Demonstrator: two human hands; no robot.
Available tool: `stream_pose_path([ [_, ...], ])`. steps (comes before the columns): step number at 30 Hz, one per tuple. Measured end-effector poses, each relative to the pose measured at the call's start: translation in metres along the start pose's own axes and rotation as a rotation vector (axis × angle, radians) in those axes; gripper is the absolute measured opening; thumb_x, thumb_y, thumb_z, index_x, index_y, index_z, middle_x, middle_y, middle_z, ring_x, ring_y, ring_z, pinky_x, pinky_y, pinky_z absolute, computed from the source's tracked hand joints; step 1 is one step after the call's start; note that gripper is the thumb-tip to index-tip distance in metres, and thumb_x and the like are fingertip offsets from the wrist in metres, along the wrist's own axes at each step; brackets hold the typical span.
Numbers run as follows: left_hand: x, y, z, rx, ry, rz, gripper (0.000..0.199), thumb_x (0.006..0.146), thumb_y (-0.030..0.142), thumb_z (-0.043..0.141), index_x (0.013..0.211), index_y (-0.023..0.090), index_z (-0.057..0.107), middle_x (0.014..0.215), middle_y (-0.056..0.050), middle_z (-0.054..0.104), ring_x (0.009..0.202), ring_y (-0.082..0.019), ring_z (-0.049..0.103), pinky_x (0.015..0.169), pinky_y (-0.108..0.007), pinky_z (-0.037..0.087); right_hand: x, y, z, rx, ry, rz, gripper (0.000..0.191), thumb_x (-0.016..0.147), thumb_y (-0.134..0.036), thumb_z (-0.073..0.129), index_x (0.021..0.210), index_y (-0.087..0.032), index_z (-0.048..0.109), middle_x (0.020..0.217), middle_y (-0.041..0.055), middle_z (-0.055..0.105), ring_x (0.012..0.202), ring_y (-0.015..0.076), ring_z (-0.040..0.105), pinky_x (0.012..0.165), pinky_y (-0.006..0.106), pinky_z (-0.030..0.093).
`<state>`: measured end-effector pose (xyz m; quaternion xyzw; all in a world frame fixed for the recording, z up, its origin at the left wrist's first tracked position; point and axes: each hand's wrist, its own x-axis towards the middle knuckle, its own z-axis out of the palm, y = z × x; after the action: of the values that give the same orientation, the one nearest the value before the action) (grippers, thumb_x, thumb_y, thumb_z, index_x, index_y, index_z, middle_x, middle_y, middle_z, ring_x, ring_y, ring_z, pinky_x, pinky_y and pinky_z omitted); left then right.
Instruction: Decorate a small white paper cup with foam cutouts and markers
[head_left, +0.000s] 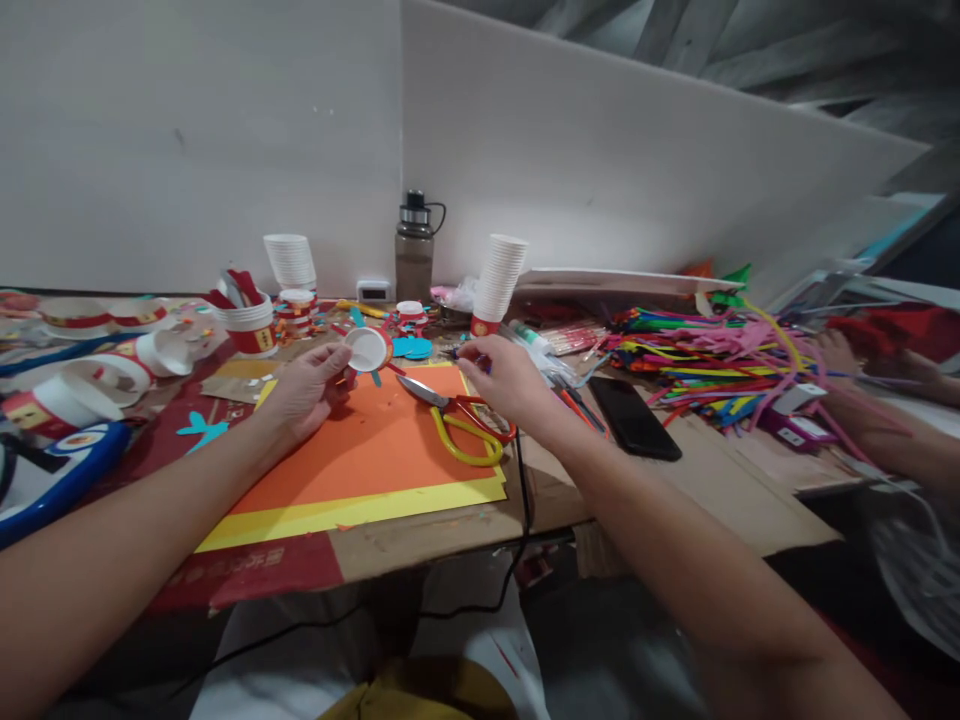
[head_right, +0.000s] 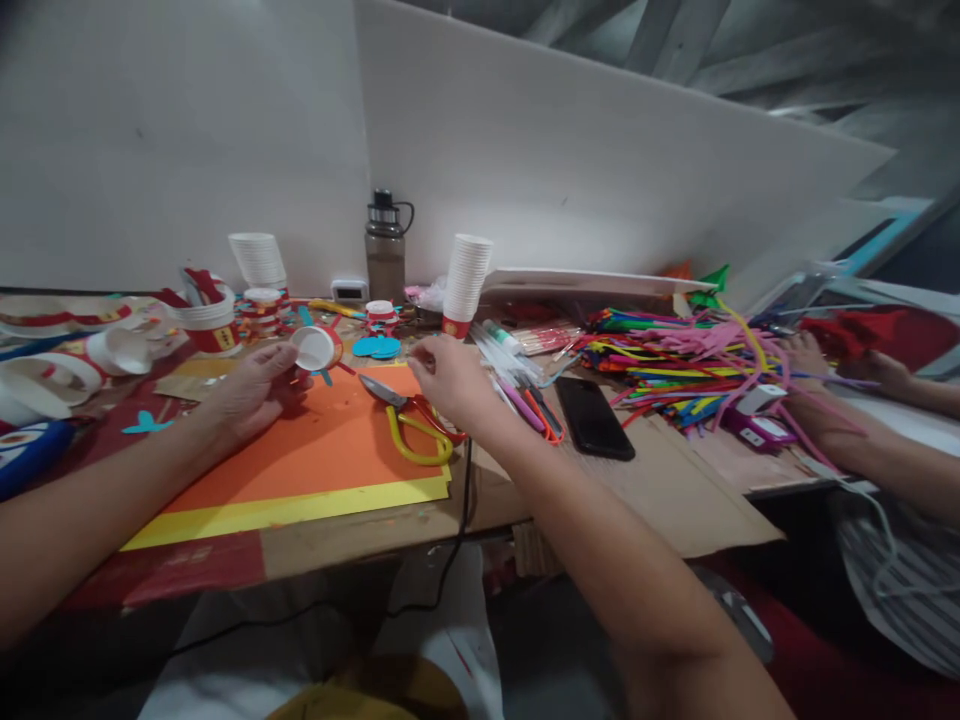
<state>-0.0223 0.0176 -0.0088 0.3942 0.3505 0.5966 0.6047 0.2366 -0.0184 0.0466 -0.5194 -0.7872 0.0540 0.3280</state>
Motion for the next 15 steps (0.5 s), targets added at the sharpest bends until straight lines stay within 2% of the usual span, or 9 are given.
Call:
stream_pose_path([
  [2, -0.002, 0.001, 0.002, -0.020, -0.003, -0.033, 0.034, 0.057, 0.035, 0.086, 0.072, 0.016, 0.062, 0.062, 0.002, 0.057, 0.051, -0.008, 0.050, 0.044, -0.018, 0.042, 0.010, -0.006, 0.010, 0.161, -0.028, 0.033, 0.016, 0.089, -0.026, 0.056, 0.093, -0.016, 0.067, 0.088, 0.0050, 0.068, 0.076, 0.0154, 0.058, 0.069, 0.028, 0.042],
  [5, -0.004, 0.001, 0.006, -0.043, -0.028, -0.055, 0.037, 0.053, 0.034, 0.089, 0.070, 0.016, 0.062, 0.066, 0.001, 0.061, 0.053, -0.007, 0.050, 0.050, -0.019, 0.045, 0.010, -0.017, 0.033, 0.367, -0.039, 0.053, 0.025, 0.092, -0.035, 0.050, 0.096, -0.015, 0.065, 0.092, 0.0055, 0.067, 0.083, 0.0161, 0.058, 0.074, 0.029, 0.043],
  [8, -0.006, 0.000, 0.011, -0.033, -0.038, -0.021, 0.039, 0.050, 0.033, 0.090, 0.075, 0.015, 0.067, 0.073, 0.000, 0.064, 0.058, -0.007, 0.053, 0.055, -0.018, 0.047, 0.000, -0.026, 0.050, 0.477, -0.088, -0.062, 0.029, 0.095, -0.037, 0.044, 0.099, -0.016, 0.064, 0.099, 0.0056, 0.066, 0.092, 0.0168, 0.058, 0.082, 0.030, 0.043],
  [11, -0.010, 0.000, 0.014, 0.032, -0.073, 0.019, 0.039, 0.051, 0.034, 0.090, 0.079, 0.015, 0.070, 0.080, -0.002, 0.066, 0.064, -0.008, 0.055, 0.059, -0.019, 0.047, -0.010, -0.030, 0.055, 0.526, -0.168, -0.112, 0.028, 0.092, -0.040, 0.052, 0.106, -0.018, 0.061, 0.103, 0.0058, 0.065, 0.090, 0.0163, 0.057, 0.079, 0.029, 0.044],
  [15, -0.017, 0.001, 0.014, 0.220, -0.167, 0.069, 0.033, 0.059, 0.035, 0.086, 0.081, 0.017, 0.070, 0.076, -0.001, 0.065, 0.065, -0.010, 0.056, 0.060, -0.021, 0.044, -0.013, -0.031, 0.057, 0.527, -0.157, 0.000, 0.033, 0.084, -0.040, 0.062, 0.106, -0.015, 0.059, 0.091, 0.0031, 0.063, 0.074, 0.0137, 0.054, 0.067, 0.025, 0.043],
])
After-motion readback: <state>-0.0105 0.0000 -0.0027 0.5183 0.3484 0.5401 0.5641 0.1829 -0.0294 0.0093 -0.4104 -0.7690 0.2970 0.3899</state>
